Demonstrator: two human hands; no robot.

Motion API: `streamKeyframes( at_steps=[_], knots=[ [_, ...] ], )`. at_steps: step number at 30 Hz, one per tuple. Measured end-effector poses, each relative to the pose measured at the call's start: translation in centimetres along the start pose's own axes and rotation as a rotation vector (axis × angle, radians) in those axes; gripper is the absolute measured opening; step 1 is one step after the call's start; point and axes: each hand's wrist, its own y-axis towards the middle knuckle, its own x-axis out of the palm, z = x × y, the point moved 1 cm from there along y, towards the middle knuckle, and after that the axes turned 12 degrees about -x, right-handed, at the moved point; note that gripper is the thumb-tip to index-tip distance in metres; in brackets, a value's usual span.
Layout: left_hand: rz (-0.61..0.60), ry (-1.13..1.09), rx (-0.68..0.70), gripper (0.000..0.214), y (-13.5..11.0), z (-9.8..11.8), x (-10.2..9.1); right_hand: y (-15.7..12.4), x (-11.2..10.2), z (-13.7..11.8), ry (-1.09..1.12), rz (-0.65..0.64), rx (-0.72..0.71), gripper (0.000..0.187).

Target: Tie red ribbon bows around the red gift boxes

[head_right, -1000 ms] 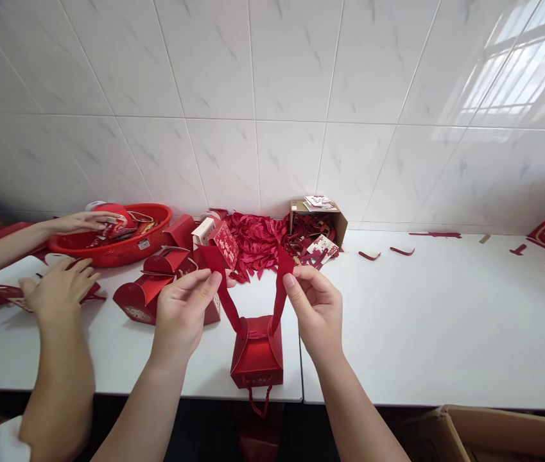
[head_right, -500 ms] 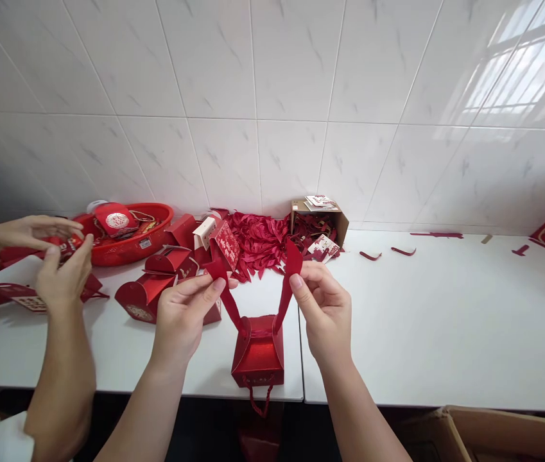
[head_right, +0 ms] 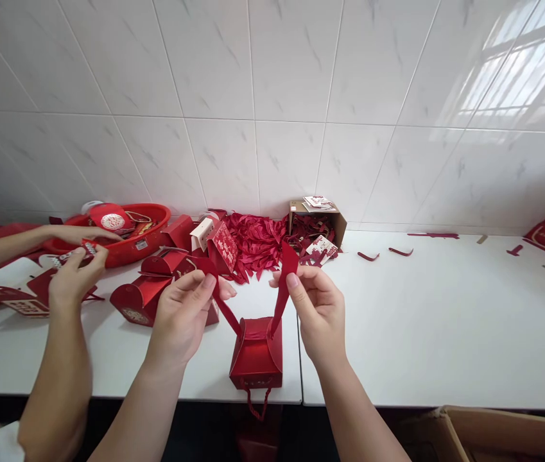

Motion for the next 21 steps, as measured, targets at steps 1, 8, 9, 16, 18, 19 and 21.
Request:
streamKeyframes(
  at_steps=[1, 8, 9, 16, 18, 19, 21],
  knots=[
    [-0.020, 0.021, -0.002, 0.017, 0.0, 0.1, 0.1, 0.0, 0.2, 0.0, 0.003, -0.012, 0.021, 0.010],
    [-0.025, 0.425, -0.012, 0.021, -0.6, 0.4, 0.9, -0.2, 1.3, -0.2, -0.104, -0.223, 0.023, 0.013],
    [-0.024, 0.467, -0.012, 0.020, -0.6, 0.4, 1.0, -0.3, 1.3, -0.2, -0.095, -0.272, 0.017, 0.014],
    [-0.206, 0.617, -0.030, 0.023, -0.3, 0.7, 0.4, -0.2, 0.5, 0.4, -0.128, -0.374, -0.033, 0.011],
    [-0.284, 0.603, -0.093, 0.033, -0.2, 0.6, -0.1, 0.1, -0.1, 0.7, -0.146, -0.462, -0.085, 0.014],
    [-0.303, 0.568, -0.123, 0.035, -0.1, 0.4, -0.3, 0.2, -0.3, 0.8, -0.169, -0.514, -0.132, 0.016],
    [-0.309, 0.480, -0.178, 0.034, 0.1, 0.0, -0.7, 0.4, -0.7, 0.9, -0.228, -0.616, -0.256, 0.022]
  ],
)
